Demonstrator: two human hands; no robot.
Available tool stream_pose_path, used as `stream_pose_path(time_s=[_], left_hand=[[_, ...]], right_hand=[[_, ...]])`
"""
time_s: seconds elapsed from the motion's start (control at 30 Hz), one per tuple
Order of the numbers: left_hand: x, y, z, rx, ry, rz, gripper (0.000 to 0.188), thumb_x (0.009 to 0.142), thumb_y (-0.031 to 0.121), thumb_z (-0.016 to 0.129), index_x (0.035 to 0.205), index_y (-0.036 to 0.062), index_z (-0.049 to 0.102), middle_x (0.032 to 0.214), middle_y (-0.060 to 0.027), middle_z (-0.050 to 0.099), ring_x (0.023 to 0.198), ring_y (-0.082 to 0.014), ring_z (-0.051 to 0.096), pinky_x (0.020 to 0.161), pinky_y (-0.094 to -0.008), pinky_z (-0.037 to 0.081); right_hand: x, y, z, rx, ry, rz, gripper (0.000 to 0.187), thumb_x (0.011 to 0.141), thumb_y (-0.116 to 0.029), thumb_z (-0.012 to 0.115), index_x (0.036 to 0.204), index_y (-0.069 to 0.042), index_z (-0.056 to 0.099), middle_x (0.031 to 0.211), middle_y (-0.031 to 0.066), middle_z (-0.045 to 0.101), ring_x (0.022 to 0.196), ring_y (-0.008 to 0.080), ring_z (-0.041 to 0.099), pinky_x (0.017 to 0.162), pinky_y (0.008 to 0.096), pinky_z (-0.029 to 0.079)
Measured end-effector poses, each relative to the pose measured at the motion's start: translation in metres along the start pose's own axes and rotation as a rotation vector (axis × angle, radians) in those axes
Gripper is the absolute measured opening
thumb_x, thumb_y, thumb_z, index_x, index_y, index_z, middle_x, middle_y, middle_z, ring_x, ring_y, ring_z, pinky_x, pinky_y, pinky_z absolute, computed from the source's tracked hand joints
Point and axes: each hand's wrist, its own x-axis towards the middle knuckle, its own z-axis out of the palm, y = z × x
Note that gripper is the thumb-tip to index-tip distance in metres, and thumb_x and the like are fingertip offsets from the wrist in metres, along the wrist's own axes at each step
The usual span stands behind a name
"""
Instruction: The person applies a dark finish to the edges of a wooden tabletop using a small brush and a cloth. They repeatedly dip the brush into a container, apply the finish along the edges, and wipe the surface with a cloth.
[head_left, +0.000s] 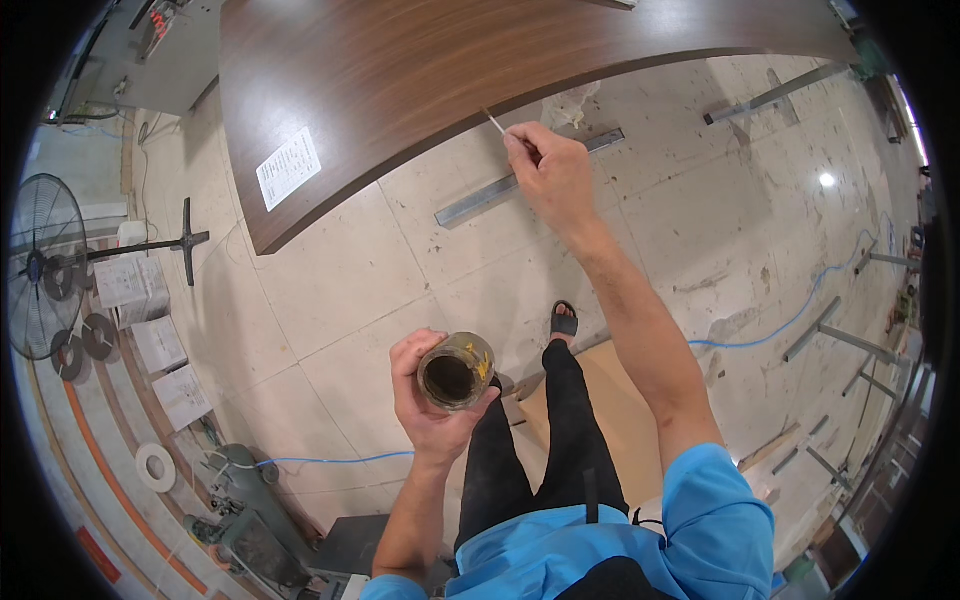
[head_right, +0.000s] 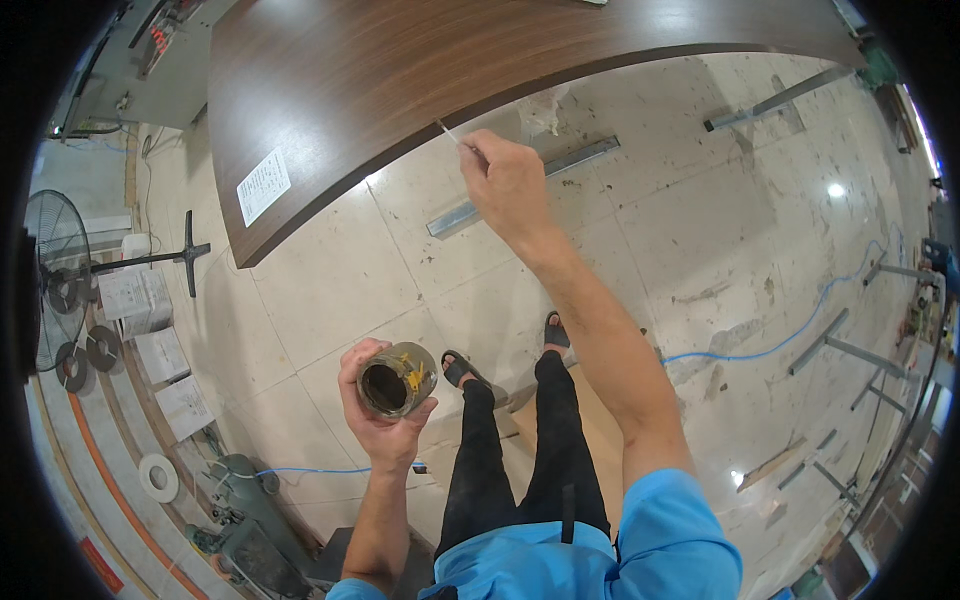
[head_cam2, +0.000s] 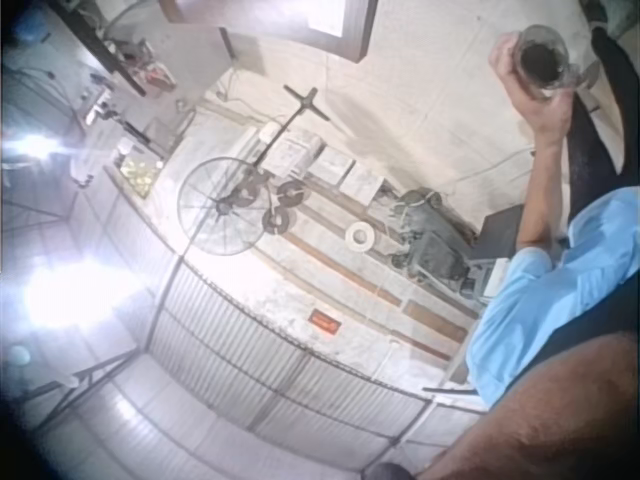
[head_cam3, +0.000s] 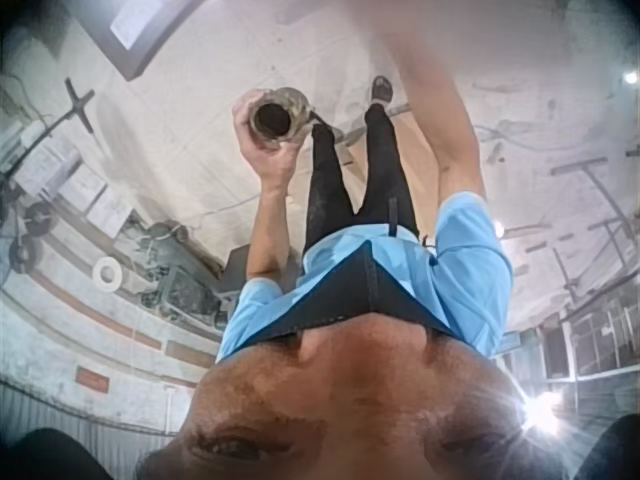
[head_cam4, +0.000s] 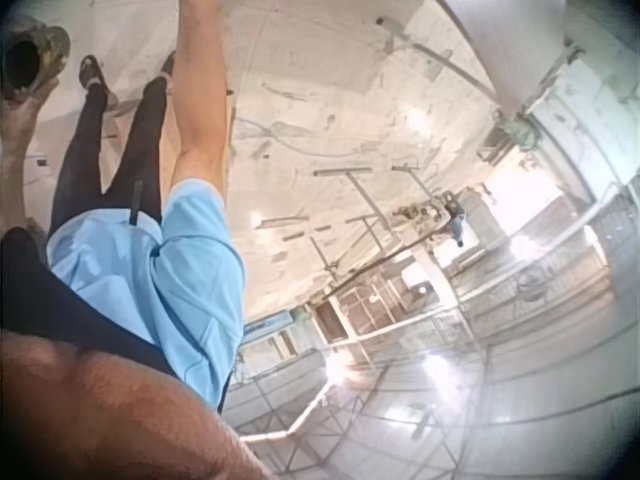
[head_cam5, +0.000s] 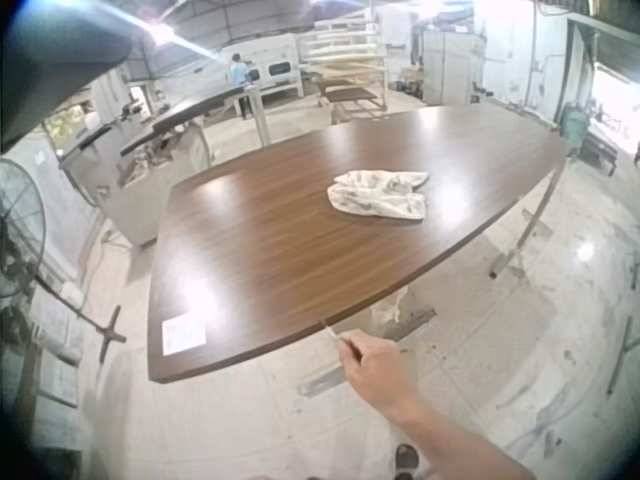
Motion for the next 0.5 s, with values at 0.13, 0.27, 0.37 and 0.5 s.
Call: stream_pose_path(time_s=[0.13, 0.27, 0.37, 0.5], left_hand=[[-0.001, -0.003, -0.002, 0.011, -0.007, 0.015, 0.077, 0.075, 0.017, 0.098, 0.136, 0.0023, 0.053, 0.131, -0.0134, 0.05, 0.125, -0.0273, 0.054, 0.106, -0.0392, 0.049], [-0.002, -0.003, -0.004, 0.015, -0.006, -0.008, 0.077, 0.074, 0.017, 0.098, 0.135, 0.0022, 0.053, 0.131, -0.0133, 0.05, 0.125, -0.0275, 0.054, 0.106, -0.0393, 0.049], [-0.002, -0.003, 0.0, 0.004, 0.008, -0.005, 0.078, 0.074, 0.017, 0.098, 0.135, 0.0024, 0.053, 0.132, -0.0134, 0.05, 0.125, -0.0277, 0.054, 0.105, -0.0393, 0.049], [-0.002, -0.004, 0.007, 0.037, -0.03, 0.032, 0.078, 0.073, 0.013, 0.098, 0.136, 0.0028, 0.053, 0.132, -0.0141, 0.05, 0.123, -0.0268, 0.055, 0.106, -0.039, 0.05]], right_hand=[[0.006, 0.006, -0.003, 0.101, 0.157, 0.194, 0.015, 0.098, -0.016, 0.069, 0.099, -0.002, 0.075, 0.074, 0.0106, 0.072, 0.064, 0.0174, 0.066, 0.063, 0.0342, 0.051], [0.002, 0.003, 0.003, 0.119, 0.201, 0.253, 0.013, 0.098, -0.015, 0.07, 0.098, -0.003, 0.075, 0.073, 0.0077, 0.074, 0.064, 0.0128, 0.065, 0.062, 0.0317, 0.051], [-0.003, -0.004, 0.007, 0.281, -0.159, 0.143, 0.015, 0.101, -0.017, 0.07, 0.104, -0.003, 0.075, 0.079, 0.0008, 0.073, 0.068, 0.005, 0.06, 0.061, 0.0251, 0.047], [0.003, -0.004, -0.007, 0.217, 0.158, 0.247, 0.012, 0.097, -0.014, 0.072, 0.1, -0.002, 0.074, 0.074, 0.007, 0.074, 0.064, 0.0123, 0.064, 0.063, 0.0311, 0.051]])
